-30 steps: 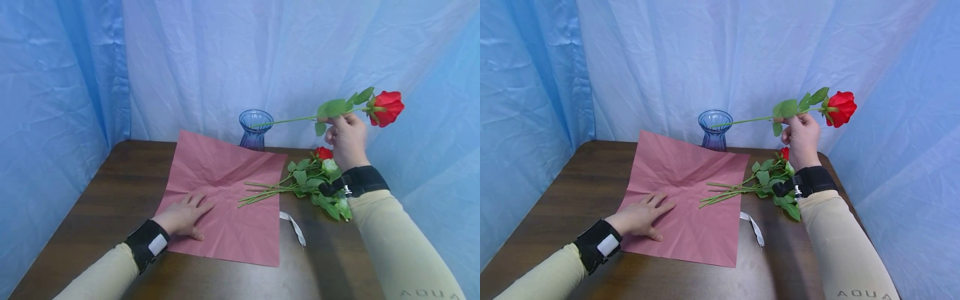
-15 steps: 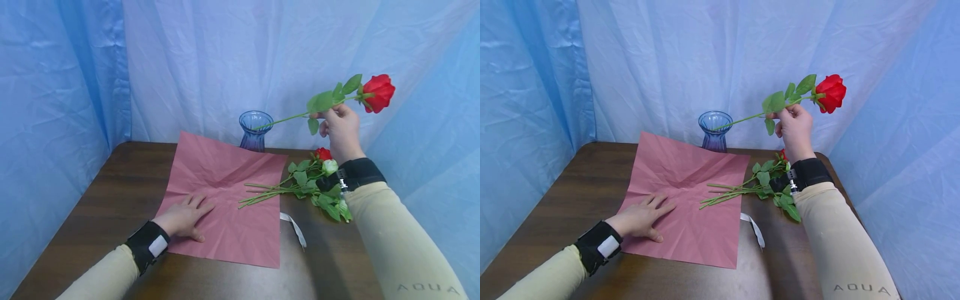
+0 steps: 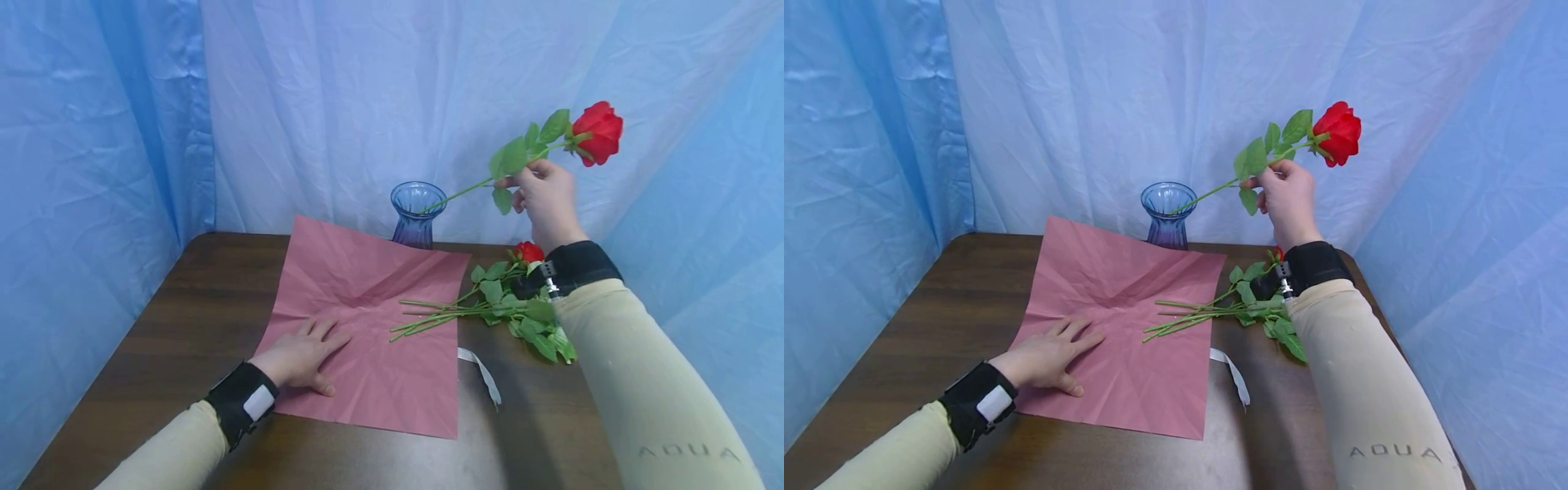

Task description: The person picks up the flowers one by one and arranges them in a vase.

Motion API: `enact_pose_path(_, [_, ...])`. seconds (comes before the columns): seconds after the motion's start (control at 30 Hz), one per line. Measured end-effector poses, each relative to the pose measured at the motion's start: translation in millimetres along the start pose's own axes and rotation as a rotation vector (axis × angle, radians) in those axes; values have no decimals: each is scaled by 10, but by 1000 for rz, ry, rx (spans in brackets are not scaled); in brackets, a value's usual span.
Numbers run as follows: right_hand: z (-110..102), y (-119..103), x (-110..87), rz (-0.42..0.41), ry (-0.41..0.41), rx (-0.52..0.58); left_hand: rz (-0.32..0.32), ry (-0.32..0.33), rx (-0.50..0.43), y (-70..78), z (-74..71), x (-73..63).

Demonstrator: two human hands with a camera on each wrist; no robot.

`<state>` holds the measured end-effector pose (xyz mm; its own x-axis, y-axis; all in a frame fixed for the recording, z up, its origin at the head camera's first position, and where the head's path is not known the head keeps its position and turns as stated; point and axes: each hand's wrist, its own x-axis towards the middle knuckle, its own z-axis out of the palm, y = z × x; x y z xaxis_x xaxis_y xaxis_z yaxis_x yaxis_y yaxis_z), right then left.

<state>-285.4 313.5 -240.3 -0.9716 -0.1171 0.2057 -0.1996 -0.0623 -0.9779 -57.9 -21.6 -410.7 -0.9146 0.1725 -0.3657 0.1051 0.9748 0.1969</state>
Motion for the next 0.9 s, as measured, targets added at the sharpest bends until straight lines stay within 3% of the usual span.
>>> enact_pose_path(0.9, [442,-22,68,13,-162,-419,9,12,-6,-3,18,1])
